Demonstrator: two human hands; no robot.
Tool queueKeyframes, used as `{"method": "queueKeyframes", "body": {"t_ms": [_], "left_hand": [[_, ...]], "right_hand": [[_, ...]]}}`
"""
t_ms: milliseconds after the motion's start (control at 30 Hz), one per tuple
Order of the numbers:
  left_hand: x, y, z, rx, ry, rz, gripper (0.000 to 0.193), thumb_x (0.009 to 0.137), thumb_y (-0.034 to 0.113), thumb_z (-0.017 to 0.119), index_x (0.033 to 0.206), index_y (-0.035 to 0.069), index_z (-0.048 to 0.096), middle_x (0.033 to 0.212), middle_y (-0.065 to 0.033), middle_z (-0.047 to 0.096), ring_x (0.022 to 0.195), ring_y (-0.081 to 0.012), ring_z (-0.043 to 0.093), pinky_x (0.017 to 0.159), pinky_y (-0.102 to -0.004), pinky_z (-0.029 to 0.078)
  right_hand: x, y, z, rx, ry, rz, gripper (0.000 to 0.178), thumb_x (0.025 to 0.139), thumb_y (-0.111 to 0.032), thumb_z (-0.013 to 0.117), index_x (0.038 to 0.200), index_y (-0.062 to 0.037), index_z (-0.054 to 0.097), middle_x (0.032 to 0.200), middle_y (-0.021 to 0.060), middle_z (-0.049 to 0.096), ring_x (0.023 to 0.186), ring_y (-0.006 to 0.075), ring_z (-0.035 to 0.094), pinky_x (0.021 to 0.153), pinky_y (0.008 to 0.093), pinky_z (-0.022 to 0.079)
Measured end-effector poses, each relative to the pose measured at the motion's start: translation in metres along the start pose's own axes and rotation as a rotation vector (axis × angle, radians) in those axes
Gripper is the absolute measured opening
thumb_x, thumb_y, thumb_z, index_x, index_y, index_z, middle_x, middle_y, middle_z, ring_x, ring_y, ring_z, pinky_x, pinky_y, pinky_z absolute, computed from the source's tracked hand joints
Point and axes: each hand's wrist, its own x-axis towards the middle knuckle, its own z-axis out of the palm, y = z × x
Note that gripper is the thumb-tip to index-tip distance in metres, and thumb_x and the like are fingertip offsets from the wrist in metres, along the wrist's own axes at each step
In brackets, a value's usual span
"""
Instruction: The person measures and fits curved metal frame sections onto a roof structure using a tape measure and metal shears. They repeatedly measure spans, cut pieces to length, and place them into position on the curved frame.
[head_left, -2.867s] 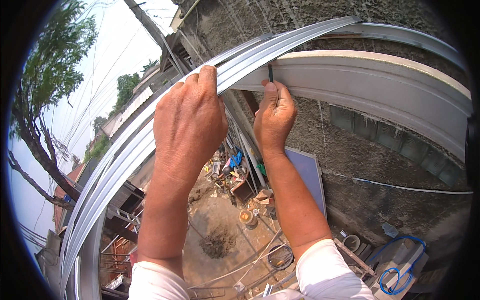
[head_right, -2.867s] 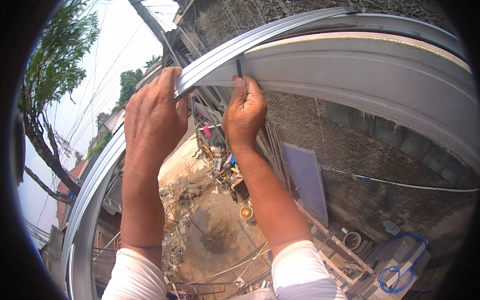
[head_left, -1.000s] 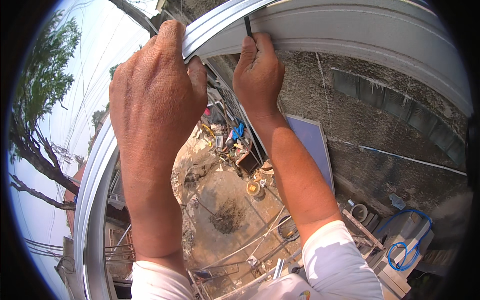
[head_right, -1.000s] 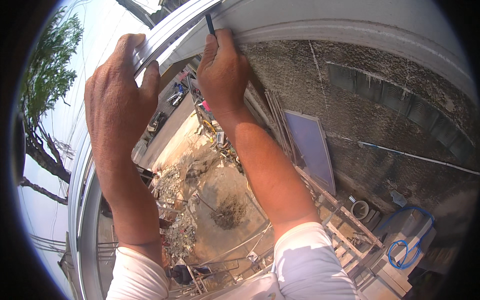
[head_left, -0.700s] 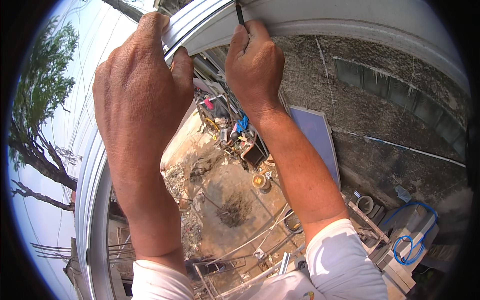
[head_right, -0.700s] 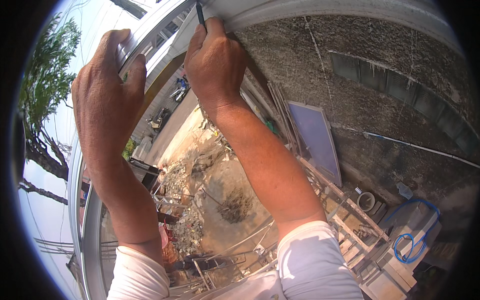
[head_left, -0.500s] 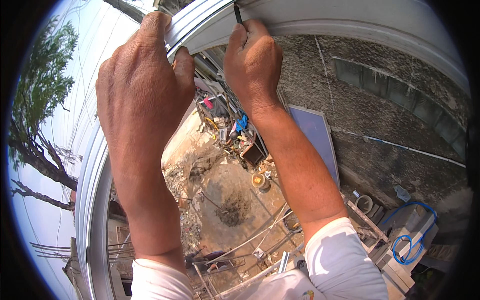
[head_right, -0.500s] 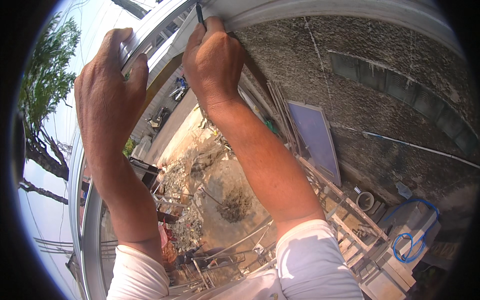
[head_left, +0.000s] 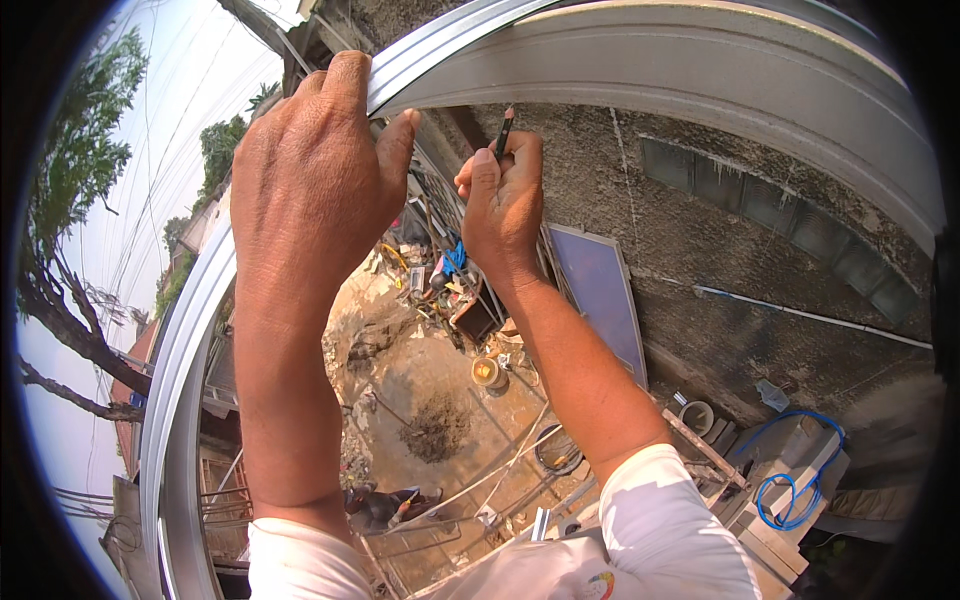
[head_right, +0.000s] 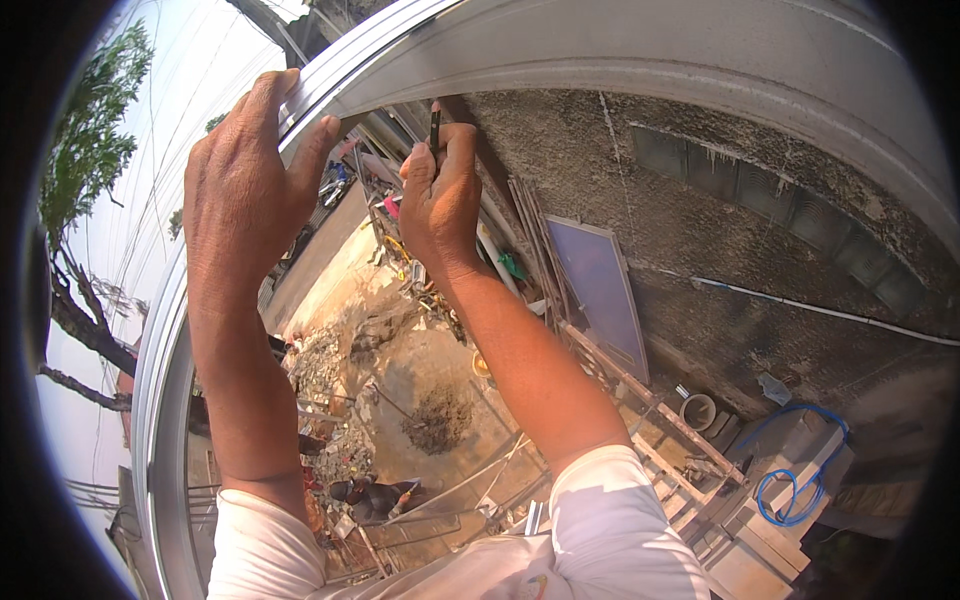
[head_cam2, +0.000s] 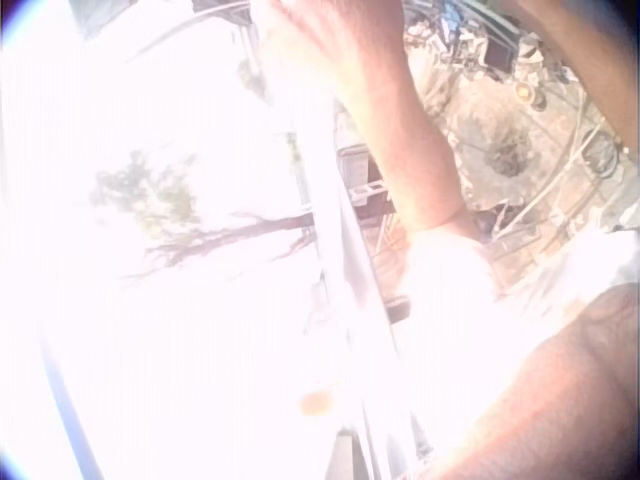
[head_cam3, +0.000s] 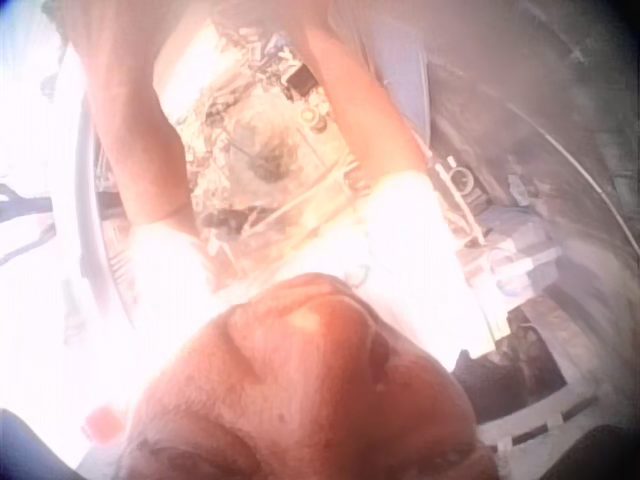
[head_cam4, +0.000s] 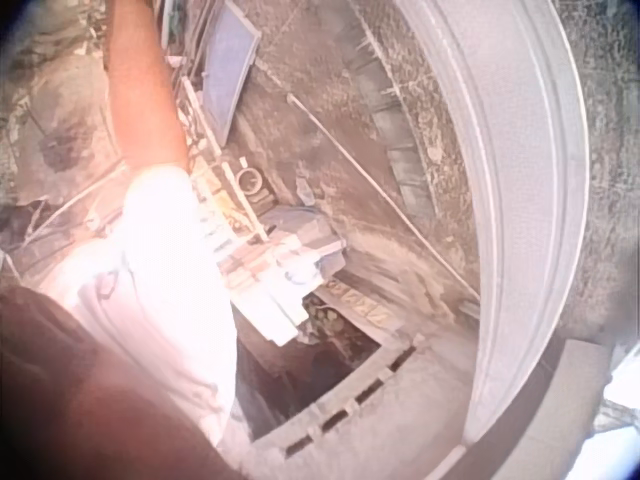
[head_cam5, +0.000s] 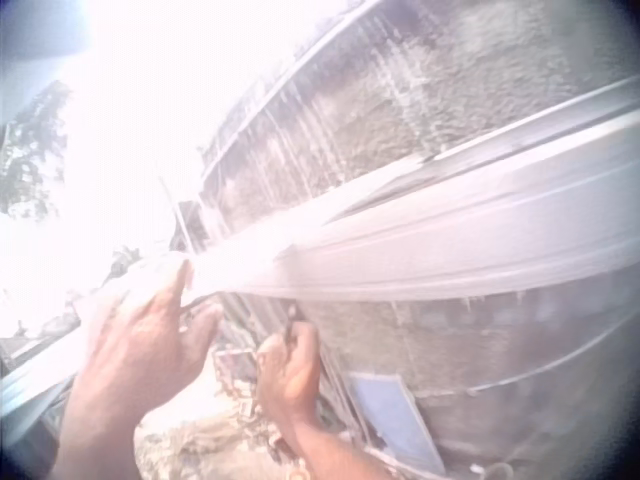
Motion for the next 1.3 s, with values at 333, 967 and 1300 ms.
{"method": "queueKeyframes", "body": {"t_ms": [333, 967, 1300], "left_hand": [[0.018, -0.027, -0.02, -0.334, -0.372, -0.149, 0.049, 0.083, 0.033, 0.069, 0.123, 0.008, 0.057, 0.106, -0.0181, 0.065, 0.1, -0.03, 0.063, 0.084, -0.0433, 0.05], [0.044, -0.092, 0.011, -0.734, -0.657, -0.221, 0.059, 0.089, 0.053, 0.056, 0.129, 0.01, 0.055, 0.12, -0.0143, 0.061, 0.112, -0.0254, 0.056, 0.099, -0.0429, 0.04], [0.048, -0.087, -0.006, -0.804, -0.708, -0.194, 0.066, 0.083, 0.059, 0.06, 0.133, 0.017, 0.049, 0.093, -0.0122, 0.065, 0.088, -0.0213, 0.061, 0.077, -0.0413, 0.047]], "right_hand": [[0.017, -0.058, 0.03, 0.459, -0.05, 0.499, 0.046, 0.088, -0.05, 0.062, 0.098, -0.0058, 0.055, 0.075, -0.0012, 0.052, 0.066, 0.0057, 0.056, 0.048, 0.0217, 0.051], [0.047, -0.089, 0.063, 0.357, -0.113, 0.642, 0.071, 0.081, -0.041, 0.073, 0.122, 0.003, 0.036, 0.102, 0.0137, 0.053, 0.097, 0.0208, 0.058, 0.052, 0.0264, 0.055], [0.049, -0.09, 0.06, 0.359, -0.117, 0.655, 0.055, 0.081, -0.036, 0.069, 0.115, 0.0004, 0.047, 0.1, 0.0109, 0.053, 0.093, 0.019, 0.057, 0.057, 0.0312, 0.055]]}}
